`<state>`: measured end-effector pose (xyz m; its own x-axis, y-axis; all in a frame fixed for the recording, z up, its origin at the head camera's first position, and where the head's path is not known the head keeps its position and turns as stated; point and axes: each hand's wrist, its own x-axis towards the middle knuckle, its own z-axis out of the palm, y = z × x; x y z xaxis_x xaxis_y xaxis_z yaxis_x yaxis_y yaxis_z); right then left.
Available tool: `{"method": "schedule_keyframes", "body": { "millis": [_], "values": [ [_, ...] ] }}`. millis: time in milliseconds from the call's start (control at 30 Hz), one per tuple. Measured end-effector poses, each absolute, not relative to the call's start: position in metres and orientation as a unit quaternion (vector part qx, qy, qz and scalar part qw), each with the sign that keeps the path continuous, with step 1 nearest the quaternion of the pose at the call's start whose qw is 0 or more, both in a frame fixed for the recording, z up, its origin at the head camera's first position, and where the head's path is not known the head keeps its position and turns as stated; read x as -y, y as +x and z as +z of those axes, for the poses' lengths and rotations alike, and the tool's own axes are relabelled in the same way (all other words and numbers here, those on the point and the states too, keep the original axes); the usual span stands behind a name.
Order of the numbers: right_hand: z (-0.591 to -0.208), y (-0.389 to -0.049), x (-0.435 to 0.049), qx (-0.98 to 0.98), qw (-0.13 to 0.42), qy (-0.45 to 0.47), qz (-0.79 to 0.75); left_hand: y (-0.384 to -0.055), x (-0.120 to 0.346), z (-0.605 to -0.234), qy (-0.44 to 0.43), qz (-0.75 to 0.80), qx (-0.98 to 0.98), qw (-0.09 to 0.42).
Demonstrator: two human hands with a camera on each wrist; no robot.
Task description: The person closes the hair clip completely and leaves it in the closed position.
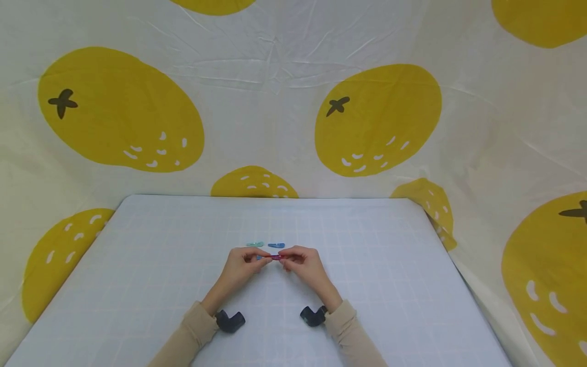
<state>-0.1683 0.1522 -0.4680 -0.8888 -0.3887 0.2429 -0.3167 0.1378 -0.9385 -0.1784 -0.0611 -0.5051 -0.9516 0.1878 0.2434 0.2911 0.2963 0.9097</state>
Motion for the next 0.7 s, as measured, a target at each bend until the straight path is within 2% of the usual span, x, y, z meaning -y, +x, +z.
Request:
{"method": "schedule_keyframes", "body": {
  "millis": [233, 400, 700],
  "values": [
    [-0.464, -0.165, -0.150, -0.788, 0.033, -0.204, -0.579, -0.178, 0.059, -0.509, -0.154, -0.525, 0.833, 0.081],
    [-0.462, -0.163, -0.149, -0.807, 0.055, -0.191, -0.556, -0.179, 0.061, -0.513, -0.191, -0.437, 0.869, 0.132],
    [-0.498, -0.178, -0.157, -0.854, 0.045, -0.192, -0.482, -0.181, 0.060, -0.515, -0.251, -0.338, 0.883, 0.208]
  ]
}}
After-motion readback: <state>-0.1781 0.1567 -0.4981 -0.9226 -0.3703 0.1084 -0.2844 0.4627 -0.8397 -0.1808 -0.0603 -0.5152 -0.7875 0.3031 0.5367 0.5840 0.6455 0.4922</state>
